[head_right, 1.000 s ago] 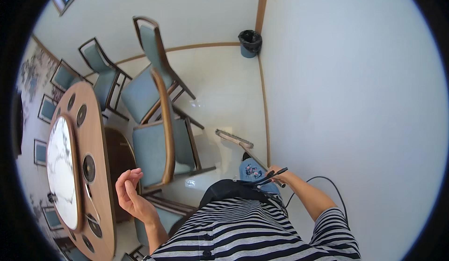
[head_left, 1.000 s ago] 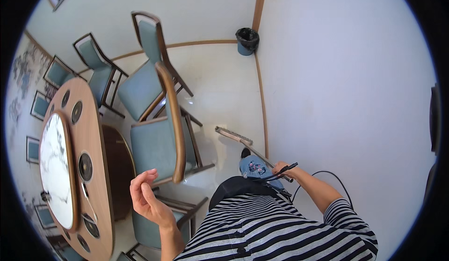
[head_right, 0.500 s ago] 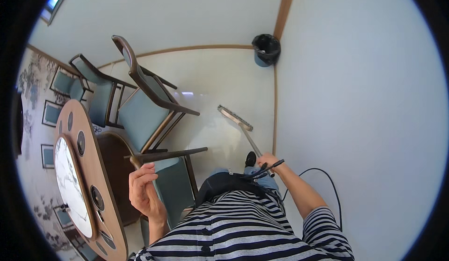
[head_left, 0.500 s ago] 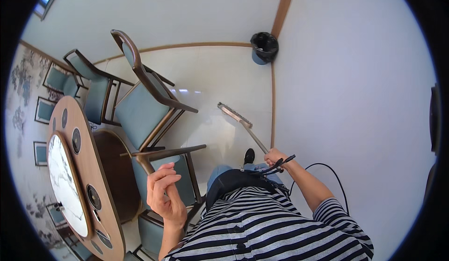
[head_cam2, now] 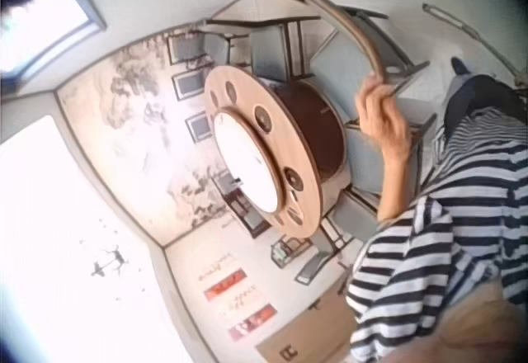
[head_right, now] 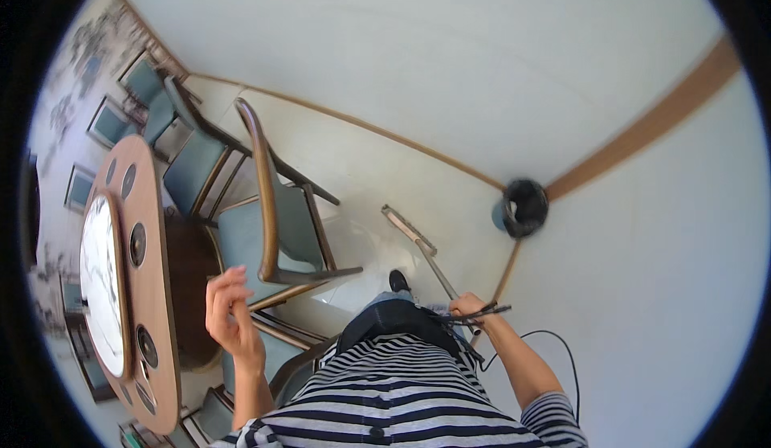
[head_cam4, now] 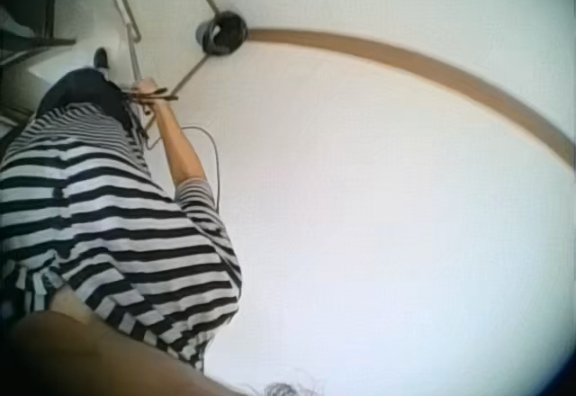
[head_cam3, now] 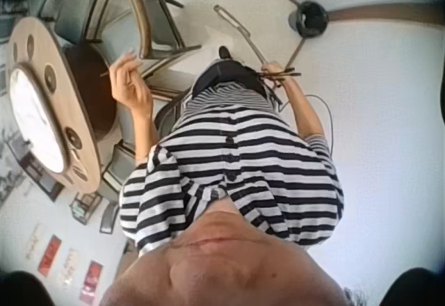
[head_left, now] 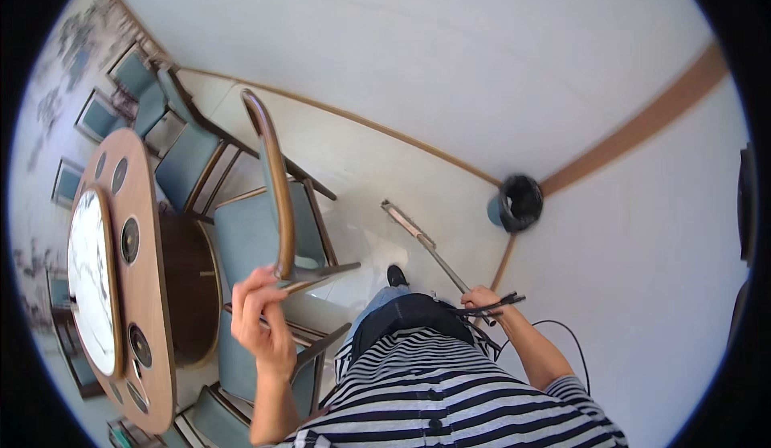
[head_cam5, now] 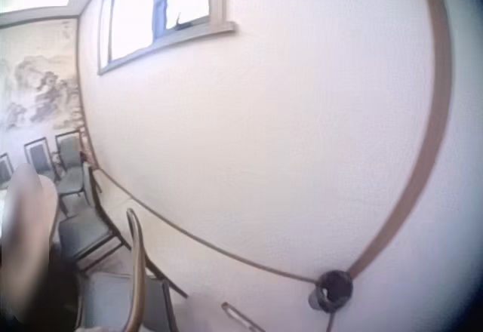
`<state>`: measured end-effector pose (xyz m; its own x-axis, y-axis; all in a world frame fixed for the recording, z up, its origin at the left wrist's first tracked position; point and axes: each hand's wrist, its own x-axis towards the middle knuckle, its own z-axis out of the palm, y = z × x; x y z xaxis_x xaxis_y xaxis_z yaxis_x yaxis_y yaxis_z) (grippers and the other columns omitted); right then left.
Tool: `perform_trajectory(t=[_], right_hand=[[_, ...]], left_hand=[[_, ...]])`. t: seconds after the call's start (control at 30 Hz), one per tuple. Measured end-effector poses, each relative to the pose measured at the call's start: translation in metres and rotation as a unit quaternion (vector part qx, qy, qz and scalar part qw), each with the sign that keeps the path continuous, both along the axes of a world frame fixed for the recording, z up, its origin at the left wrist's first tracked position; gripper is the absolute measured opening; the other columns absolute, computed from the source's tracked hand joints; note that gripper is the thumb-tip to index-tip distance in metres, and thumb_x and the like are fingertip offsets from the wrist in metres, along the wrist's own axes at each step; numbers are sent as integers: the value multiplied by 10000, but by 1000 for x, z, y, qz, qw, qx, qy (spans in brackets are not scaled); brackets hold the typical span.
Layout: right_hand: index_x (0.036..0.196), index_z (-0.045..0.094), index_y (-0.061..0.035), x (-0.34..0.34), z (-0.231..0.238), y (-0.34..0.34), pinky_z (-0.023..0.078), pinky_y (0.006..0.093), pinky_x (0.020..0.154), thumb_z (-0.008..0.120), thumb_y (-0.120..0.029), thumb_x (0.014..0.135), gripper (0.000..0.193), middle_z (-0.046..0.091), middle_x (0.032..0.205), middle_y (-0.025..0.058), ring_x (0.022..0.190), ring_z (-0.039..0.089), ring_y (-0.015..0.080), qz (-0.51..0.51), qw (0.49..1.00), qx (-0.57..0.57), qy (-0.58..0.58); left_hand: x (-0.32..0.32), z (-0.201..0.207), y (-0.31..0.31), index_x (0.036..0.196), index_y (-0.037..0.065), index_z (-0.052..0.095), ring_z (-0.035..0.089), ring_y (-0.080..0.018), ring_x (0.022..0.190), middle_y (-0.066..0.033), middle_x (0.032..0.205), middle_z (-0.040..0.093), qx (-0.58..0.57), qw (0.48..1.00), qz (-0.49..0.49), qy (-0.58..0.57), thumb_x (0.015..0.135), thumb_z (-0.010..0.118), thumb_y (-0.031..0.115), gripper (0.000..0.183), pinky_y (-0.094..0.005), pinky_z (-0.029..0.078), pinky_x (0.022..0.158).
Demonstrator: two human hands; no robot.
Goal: The person sweeps the floor of a dining room using a broom and dustpan. They move chairs around to access the floor underneath and along the walls, sweeping debris into the dustpan.
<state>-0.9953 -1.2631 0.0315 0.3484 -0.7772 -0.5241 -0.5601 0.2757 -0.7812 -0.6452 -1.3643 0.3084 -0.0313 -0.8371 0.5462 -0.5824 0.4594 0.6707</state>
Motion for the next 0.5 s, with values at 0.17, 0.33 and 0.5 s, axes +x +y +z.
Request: perform_trajectory(t=[0.17,0.33,0.5], right_hand=[[524,473,-41,-24,38,-134,311,255,363,531,-133,695,203,452,443,18,378,414,94,-209,950,231,-10],[580,504,-26,-59,16,-305,344,265,364,503,-141,767,219,466,474,33,401,437,120,-169,953,230,-102],[569,514,-39,-69,35,-493,316,287,374,487,-177,754,232,466,471,50,396,424,131,168,981,55,81]], left_hand=[[-43,25,-145,709,-10,527,564,-298,873,-156,876,545,-17,990,-121,-72,669,454,-117,136,-322,446,720],[-62,23,-279,767,12,531,509,-339,973,-146,977,535,-34,980,-47,-188,689,527,-34,91,-383,418,812],[-71,6,-363,895,25,531,432,-353,1050,-165,1079,486,56,968,127,-208,707,581,34,195,-407,351,896]])
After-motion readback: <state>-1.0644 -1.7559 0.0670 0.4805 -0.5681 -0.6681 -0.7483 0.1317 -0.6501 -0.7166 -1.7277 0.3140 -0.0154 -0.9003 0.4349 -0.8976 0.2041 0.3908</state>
